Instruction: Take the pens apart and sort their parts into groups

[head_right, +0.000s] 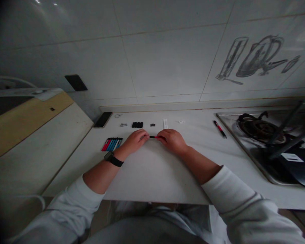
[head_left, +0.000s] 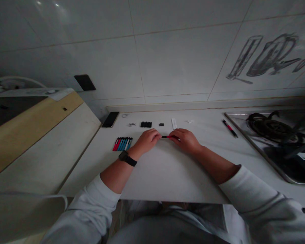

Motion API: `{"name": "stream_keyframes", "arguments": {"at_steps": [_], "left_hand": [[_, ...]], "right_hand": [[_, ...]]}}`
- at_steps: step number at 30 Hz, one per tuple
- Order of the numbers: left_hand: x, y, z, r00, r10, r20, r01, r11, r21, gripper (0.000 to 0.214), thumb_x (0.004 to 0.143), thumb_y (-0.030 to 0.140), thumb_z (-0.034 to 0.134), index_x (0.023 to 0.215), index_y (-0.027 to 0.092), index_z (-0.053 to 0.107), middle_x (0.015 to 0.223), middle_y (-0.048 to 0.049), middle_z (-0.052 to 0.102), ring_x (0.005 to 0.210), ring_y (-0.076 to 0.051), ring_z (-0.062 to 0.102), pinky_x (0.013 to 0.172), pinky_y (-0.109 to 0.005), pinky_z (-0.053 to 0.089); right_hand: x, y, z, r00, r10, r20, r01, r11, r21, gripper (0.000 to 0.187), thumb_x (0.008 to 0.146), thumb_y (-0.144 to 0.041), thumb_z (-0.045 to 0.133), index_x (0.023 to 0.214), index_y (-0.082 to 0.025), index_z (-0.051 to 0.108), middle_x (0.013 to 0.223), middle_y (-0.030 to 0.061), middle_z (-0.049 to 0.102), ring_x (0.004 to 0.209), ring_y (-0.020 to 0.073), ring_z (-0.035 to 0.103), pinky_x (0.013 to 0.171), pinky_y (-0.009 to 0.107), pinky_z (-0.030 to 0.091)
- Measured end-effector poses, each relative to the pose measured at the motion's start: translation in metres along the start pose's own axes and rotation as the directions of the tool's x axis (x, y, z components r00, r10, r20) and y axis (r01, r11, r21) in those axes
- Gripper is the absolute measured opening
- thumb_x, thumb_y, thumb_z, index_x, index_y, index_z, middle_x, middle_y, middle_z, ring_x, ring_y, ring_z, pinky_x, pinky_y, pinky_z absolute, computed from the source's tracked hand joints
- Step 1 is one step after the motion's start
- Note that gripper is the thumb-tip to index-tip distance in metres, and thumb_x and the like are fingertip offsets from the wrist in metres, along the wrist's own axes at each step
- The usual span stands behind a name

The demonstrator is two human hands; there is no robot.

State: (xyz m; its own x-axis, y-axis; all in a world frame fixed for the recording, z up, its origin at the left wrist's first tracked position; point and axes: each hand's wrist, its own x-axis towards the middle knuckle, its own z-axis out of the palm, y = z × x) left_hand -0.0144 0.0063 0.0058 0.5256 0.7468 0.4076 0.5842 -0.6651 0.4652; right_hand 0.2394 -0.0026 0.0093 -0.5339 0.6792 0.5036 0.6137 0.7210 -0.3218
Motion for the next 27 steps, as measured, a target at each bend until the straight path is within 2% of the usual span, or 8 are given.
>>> {"name": "stream_keyframes", "arguments": {"at_steps": [2, 5, 8, 12, 21, 27], "left_hand": [[-0.0002, 0.0013, -0.0001, 1.000, -0.004, -0.020, 0.004, 1.000, -0.005, 0.009, 0.097, 0.026, 0.062, 0.093, 0.018, 0.063, 0.094, -0.0051, 0.067, 0.090, -0.019, 0.061, 0.081, -0.033, 0.050], [-0.0009, 0.0033, -0.0008, 0.999, -0.007, -0.045, 0.006, 1.000, -0.021, 0.014, 0.093, 0.029, 0.069, 0.100, 0.019, 0.063, 0.100, -0.0056, 0.067, 0.094, -0.020, 0.062, 0.083, -0.034, 0.051], [-0.0010, 0.0038, -0.0017, 0.999, 0.004, -0.042, -0.006, 0.999, -0.035, 0.014, 0.099, 0.032, 0.060, 0.098, 0.018, 0.064, 0.099, -0.0057, 0.067, 0.094, -0.019, 0.062, 0.085, -0.034, 0.050], [0.0001, 0.0014, -0.0013, 1.000, 0.014, 0.000, -0.014, 1.000, -0.027, 0.028, 0.105, 0.029, 0.047, 0.088, 0.018, 0.066, 0.092, -0.0057, 0.067, 0.090, -0.018, 0.062, 0.084, -0.034, 0.050], [0.0016, 0.0019, -0.0021, 0.998, 0.038, -0.044, -0.040, 0.998, -0.040, 0.009, 0.097, 0.025, 0.062, 0.092, 0.018, 0.065, 0.096, -0.0055, 0.066, 0.092, -0.019, 0.062, 0.083, -0.033, 0.050], [0.0015, 0.0019, -0.0030, 0.998, 0.042, -0.050, -0.043, 0.999, -0.020, 0.005, 0.095, 0.024, 0.066, 0.094, 0.018, 0.066, 0.097, -0.0055, 0.067, 0.093, -0.020, 0.062, 0.084, -0.035, 0.050]], "right_hand": [[-0.0003, 0.0009, 0.0005, 1.000, 0.003, -0.003, -0.003, 1.000, 0.001, 0.019, 0.101, -0.030, 0.058, 0.099, -0.020, 0.074, 0.093, 0.0080, 0.075, 0.084, 0.0199, 0.067, 0.079, 0.030, 0.049], [-0.0005, 0.0006, 0.0000, 1.000, 0.000, -0.005, 0.000, 1.000, 0.001, 0.020, 0.101, -0.030, 0.057, 0.100, -0.021, 0.074, 0.092, 0.0080, 0.075, 0.083, 0.0199, 0.067, 0.079, 0.031, 0.049], [-0.0003, -0.0010, -0.0013, 1.000, -0.007, -0.009, 0.007, 1.000, 0.001, 0.020, 0.101, -0.030, 0.057, 0.101, -0.020, 0.074, 0.093, 0.0083, 0.074, 0.083, 0.0203, 0.067, 0.079, 0.031, 0.049], [0.0002, -0.0020, -0.0020, 1.000, -0.018, -0.015, 0.019, 1.000, 0.010, 0.020, 0.101, -0.030, 0.056, 0.100, -0.020, 0.074, 0.092, 0.0085, 0.075, 0.082, 0.0202, 0.067, 0.079, 0.032, 0.049], [0.0001, -0.0005, -0.0007, 1.000, -0.002, -0.020, 0.002, 1.000, 0.018, 0.017, 0.098, -0.027, 0.059, 0.100, -0.021, 0.075, 0.092, 0.0083, 0.075, 0.082, 0.0206, 0.068, 0.079, 0.033, 0.050], [0.0008, 0.0001, -0.0012, 1.000, 0.008, -0.013, -0.008, 1.000, 0.007, 0.014, 0.096, -0.025, 0.061, 0.098, -0.021, 0.075, 0.093, 0.0081, 0.076, 0.085, 0.0214, 0.069, 0.080, 0.032, 0.050]]}}
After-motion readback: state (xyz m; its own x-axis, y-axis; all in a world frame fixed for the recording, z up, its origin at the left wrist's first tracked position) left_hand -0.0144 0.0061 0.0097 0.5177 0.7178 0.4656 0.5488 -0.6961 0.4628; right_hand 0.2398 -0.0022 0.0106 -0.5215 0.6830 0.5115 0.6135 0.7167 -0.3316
